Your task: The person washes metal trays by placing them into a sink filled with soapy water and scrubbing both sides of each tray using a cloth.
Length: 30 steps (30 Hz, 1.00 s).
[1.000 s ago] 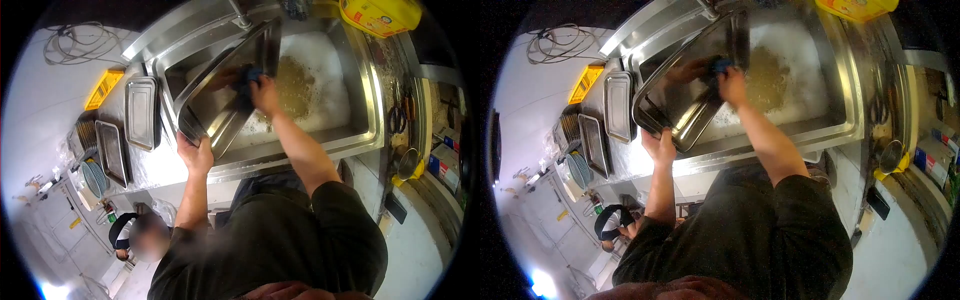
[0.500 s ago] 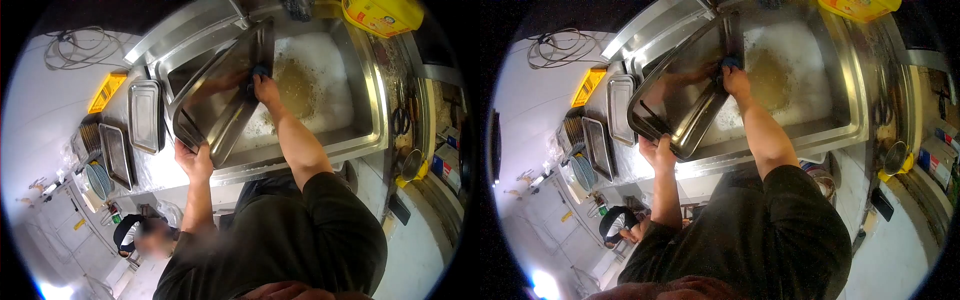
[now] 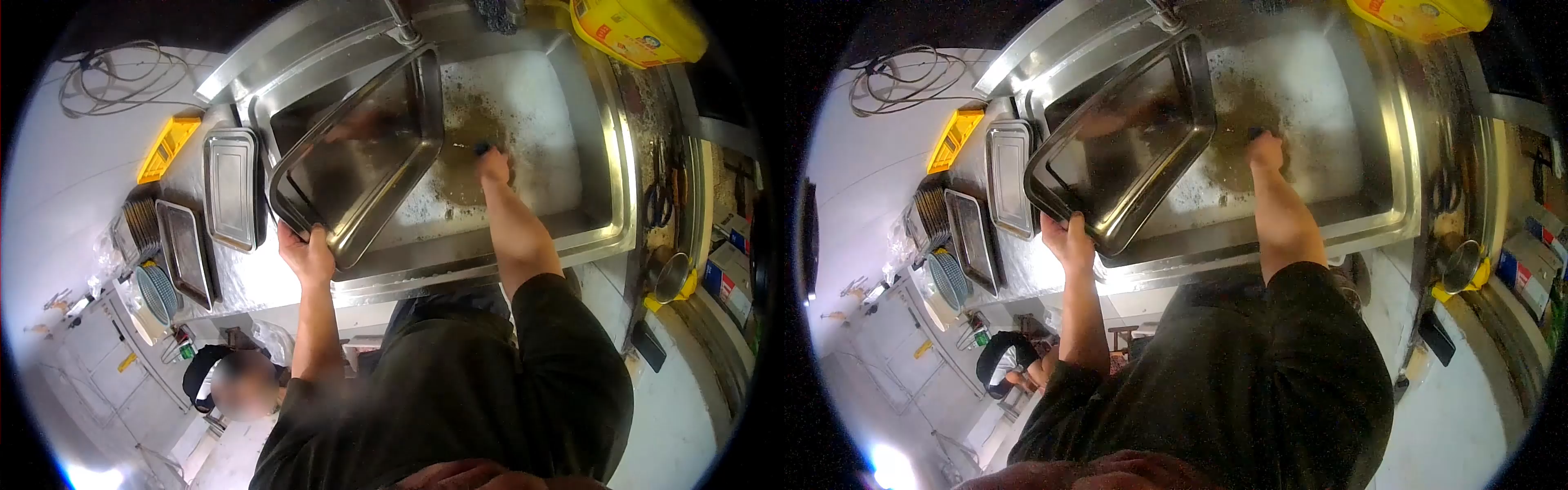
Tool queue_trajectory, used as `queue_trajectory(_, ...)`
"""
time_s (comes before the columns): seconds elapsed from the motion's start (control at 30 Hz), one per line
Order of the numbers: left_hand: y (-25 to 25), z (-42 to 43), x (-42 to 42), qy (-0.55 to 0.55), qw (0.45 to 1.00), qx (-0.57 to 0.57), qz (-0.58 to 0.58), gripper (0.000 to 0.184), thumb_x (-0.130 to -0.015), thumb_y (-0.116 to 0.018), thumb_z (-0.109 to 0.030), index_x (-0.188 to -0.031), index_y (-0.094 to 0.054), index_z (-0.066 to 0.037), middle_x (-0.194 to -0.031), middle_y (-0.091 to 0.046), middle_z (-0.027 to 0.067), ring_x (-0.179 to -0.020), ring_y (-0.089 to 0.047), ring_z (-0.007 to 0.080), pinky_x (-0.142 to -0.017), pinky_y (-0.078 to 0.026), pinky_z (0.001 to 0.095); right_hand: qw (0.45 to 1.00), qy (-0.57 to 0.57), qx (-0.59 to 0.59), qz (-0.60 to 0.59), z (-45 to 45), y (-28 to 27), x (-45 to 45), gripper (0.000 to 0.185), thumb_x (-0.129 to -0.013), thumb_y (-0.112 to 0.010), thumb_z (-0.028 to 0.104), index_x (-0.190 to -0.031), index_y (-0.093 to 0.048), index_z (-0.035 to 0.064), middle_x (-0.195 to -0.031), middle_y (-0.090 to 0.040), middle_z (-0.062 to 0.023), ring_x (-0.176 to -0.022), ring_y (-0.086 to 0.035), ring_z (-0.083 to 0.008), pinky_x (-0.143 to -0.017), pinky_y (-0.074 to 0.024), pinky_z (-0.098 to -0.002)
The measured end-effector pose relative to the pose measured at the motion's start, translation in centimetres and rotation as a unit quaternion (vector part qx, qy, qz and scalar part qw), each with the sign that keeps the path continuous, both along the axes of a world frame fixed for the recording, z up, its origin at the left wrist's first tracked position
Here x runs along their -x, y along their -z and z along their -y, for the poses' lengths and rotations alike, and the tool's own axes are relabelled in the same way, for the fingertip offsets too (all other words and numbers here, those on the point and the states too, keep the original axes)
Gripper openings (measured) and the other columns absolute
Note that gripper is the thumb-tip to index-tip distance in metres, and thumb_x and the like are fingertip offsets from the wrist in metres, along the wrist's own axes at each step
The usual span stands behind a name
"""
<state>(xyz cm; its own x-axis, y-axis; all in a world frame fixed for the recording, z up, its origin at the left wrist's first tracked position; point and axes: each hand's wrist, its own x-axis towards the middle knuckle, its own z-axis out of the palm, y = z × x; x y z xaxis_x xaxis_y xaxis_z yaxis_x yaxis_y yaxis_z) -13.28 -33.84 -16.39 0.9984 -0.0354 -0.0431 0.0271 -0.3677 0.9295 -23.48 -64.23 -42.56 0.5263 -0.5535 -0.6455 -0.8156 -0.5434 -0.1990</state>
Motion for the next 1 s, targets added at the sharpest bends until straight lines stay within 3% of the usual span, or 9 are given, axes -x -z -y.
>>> queue_trajectory(0.1, 0.1, -0.1, 0.1, 0.000, 1.000, -0.010, -0.004, 0.027, -0.074, -0.058, 0.004, -0.101, -0.056, 0.003, -0.088, -0.060, 0.0029, -0.078, -0.052, 0.0105, -0.073, -0.044, 0.0232, 0.954, 0.202, -0.134, 0.176, -0.6, 5.3, 0.1, 0.030, -0.090, -0.058, 0.024, -0.109, -0.065, 0.0024, -0.105, -0.067, -0.0186, -0.091, -0.064, -0.0305, -0.077, -0.0505, -0.0385)
queue_trajectory(0.17, -0.1, 0.3, 0.3, -0.003, 1.000, -0.003, -0.019, 0.027, -0.074, -0.058, 0.004, -0.101, -0.056, 0.003, -0.089, -0.060, 0.0032, -0.079, -0.052, 0.0102, -0.074, -0.044, 0.0229, 0.894, 0.275, -0.182, 0.304, -1.8, 2.6, -1.9, 0.026, -0.090, -0.060, 0.019, -0.107, -0.065, 0.0005, -0.098, -0.069, -0.0170, -0.084, -0.064, -0.0205, -0.077, -0.0502, -0.0333)
queue_trajectory(0.23, -0.1, 0.8, 0.5, -0.002, 1.000, 0.025, -0.011, 0.028, -0.074, -0.059, 0.004, -0.102, -0.055, 0.003, -0.091, -0.060, 0.0038, -0.081, -0.053, 0.0101, -0.075, -0.044, 0.0226, 0.869, 0.233, -0.191, 0.392, -3.5, -5.3, -4.2, 0.026, -0.088, -0.064, 0.019, -0.105, -0.065, -0.0012, -0.091, -0.070, -0.0116, -0.079, -0.061, -0.0154, -0.075, -0.0492, -0.0303)
queue_trajectory(0.3, -0.2, 1.4, 0.9, 0.004, 0.999, 0.046, -0.003, 0.030, -0.074, -0.059, 0.005, -0.104, -0.055, 0.003, -0.094, -0.060, 0.0045, -0.083, -0.054, 0.0103, -0.076, -0.044, 0.0226, 0.835, 0.247, -0.171, 0.460, -6.0, -6.1, -6.8, 0.039, -0.089, -0.062, 0.028, -0.113, -0.059, -0.0025, -0.113, -0.059, -0.0272, -0.105, -0.056, -0.0403, -0.088, -0.0462, -0.0439)
queue_trajectory(0.37, -0.3, 1.8, 1.0, 0.010, 0.998, 0.060, 0.006, 0.033, -0.074, -0.059, 0.006, -0.106, -0.054, 0.003, -0.097, -0.060, 0.0053, -0.086, -0.055, 0.0111, -0.078, -0.044, 0.0229, 0.838, 0.184, -0.109, 0.502, -8.2, -9.3, -8.8, 0.039, -0.086, -0.062, 0.026, -0.113, -0.057, -0.0030, -0.126, -0.049, -0.0283, -0.117, -0.047, -0.0438, -0.095, -0.0419, -0.0471)
queue_trajectory(0.57, -2.0, 2.1, 0.1, 0.005, 0.990, 0.144, 0.001, 0.045, -0.071, -0.056, 0.010, -0.116, -0.051, 0.006, -0.105, -0.060, 0.0100, -0.095, -0.059, 0.0169, -0.088, -0.045, 0.0278, 0.823, 0.132, -0.139, 0.535, -16.2, -12.4, -6.0, 0.036, -0.081, -0.067, 0.025, -0.102, -0.059, -0.0021, -0.131, -0.043, -0.0255, -0.118, -0.044, -0.0450, -0.100, -0.0389, -0.0473)
queue_trajectory(0.77, -2.2, 1.4, -0.6, 0.008, 0.986, 0.163, -0.017, 0.047, -0.071, -0.053, 0.012, -0.117, -0.051, 0.005, -0.108, -0.060, 0.0102, -0.096, -0.059, 0.0174, -0.090, -0.045, 0.0284, 0.763, -0.092, -0.219, 0.601, -15.8, -14.5, -3.1, 0.026, -0.070, -0.077, 0.018, -0.078, -0.059, 0.0005, -0.127, -0.043, -0.0223, -0.110, -0.051, -0.0383, -0.089, -0.0473, -0.0407)
queue_trajectory(0.9, -2.5, -0.4, -0.5, -0.017, 0.976, 0.215, -0.030, 0.049, -0.070, -0.052, 0.013, -0.117, -0.052, 0.004, -0.107, -0.061, 0.0100, -0.094, -0.060, 0.0182, -0.089, -0.047, 0.0292, 0.799, -0.062, -0.193, 0.567, -12.7, -12.5, -3.2, 0.042, -0.073, -0.079, 0.026, -0.100, -0.055, 0.0048, -0.127, -0.041, -0.0231, -0.107, -0.052, -0.0406, -0.086, -0.0489, -0.0427)
queue_trajectory(1.0, -3.4, -0.8, -0.1, -0.001, 0.968, 0.251, -0.022, 0.046, -0.070, -0.053, 0.010, -0.115, -0.054, 0.004, -0.106, -0.061, 0.0123, -0.092, -0.061, 0.0232, -0.085, -0.051, 0.0362, 0.832, -0.043, -0.051, 0.551, -9.9, -12.1, -4.2, 0.061, -0.075, -0.076, 0.035, -0.122, -0.047, 0.0070, -0.130, -0.039, -0.0243, -0.116, -0.044, -0.0438, -0.098, -0.0385, -0.0486)
